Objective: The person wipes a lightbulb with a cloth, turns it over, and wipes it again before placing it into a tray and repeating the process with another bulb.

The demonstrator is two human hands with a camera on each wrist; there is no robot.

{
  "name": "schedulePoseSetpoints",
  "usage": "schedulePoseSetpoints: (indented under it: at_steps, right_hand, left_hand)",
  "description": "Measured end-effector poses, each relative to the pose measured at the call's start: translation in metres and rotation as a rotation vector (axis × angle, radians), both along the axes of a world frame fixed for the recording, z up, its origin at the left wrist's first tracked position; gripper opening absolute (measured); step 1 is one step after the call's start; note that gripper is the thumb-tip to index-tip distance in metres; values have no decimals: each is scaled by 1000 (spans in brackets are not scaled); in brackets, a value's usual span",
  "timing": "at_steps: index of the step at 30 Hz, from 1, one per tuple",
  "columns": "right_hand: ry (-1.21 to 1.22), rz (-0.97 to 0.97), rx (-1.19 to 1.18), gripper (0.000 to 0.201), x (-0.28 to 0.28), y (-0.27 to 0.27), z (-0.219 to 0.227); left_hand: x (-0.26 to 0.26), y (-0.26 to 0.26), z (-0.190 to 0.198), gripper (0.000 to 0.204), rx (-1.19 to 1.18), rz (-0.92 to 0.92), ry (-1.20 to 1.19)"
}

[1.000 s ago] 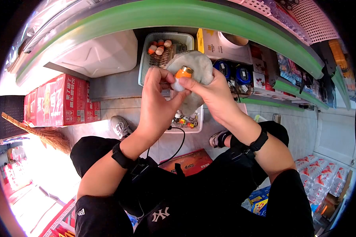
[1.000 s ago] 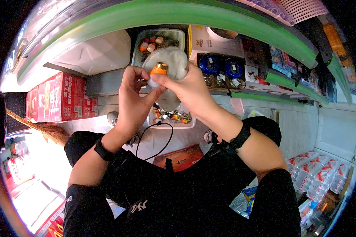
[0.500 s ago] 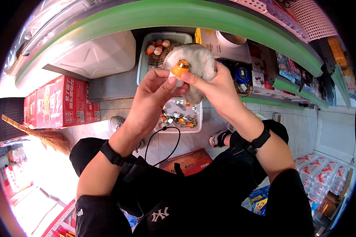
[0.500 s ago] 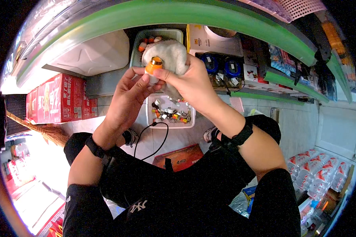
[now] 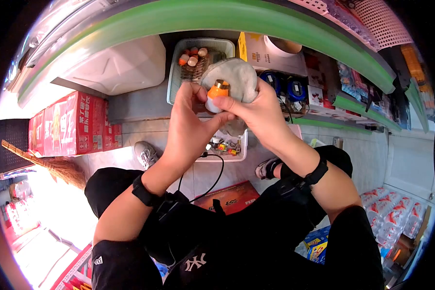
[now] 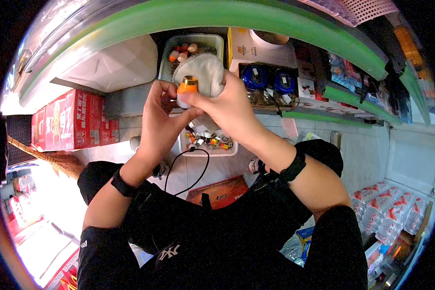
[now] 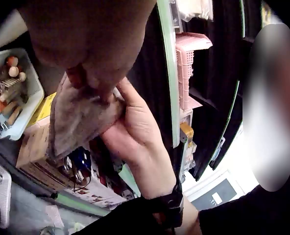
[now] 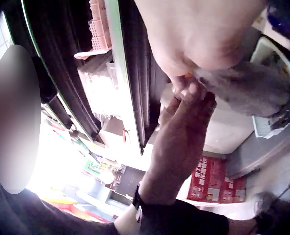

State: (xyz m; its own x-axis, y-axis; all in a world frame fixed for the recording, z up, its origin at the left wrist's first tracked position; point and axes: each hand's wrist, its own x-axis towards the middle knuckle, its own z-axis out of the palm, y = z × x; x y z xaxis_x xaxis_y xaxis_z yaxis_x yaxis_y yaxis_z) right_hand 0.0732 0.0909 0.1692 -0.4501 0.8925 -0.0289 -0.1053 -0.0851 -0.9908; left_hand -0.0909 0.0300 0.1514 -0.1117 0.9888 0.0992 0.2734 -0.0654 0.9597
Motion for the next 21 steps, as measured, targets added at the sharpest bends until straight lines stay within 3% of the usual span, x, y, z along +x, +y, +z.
schedulePoseSetpoints:
  at_steps: [4, 7, 11, 14, 17, 21]
  right_hand:
    - [-40, 20, -7, 44, 7, 9, 3]
    - [-3, 42, -15, 43, 9, 10, 6]
    - [8, 8, -45, 39, 8, 9, 6]
    - [-62, -64, -24, 35, 8, 9, -4]
    - [-91, -80, -92, 33, 9, 8, -6]
    - [-78, -86, -131, 35, 10, 7, 0]
  left_hand:
    - [-8, 2, 1, 25, -254, -168, -920]
    - [-11, 5, 1, 25, -292, -202, -1041]
    - [-9, 5, -3, 22, -225, -116, -832]
    - [-6, 5, -2, 33, -75, 14, -484]
    - [-2, 4, -4, 43, -87, 77, -375]
    - [-4, 6, 0, 41, -141, 115, -250]
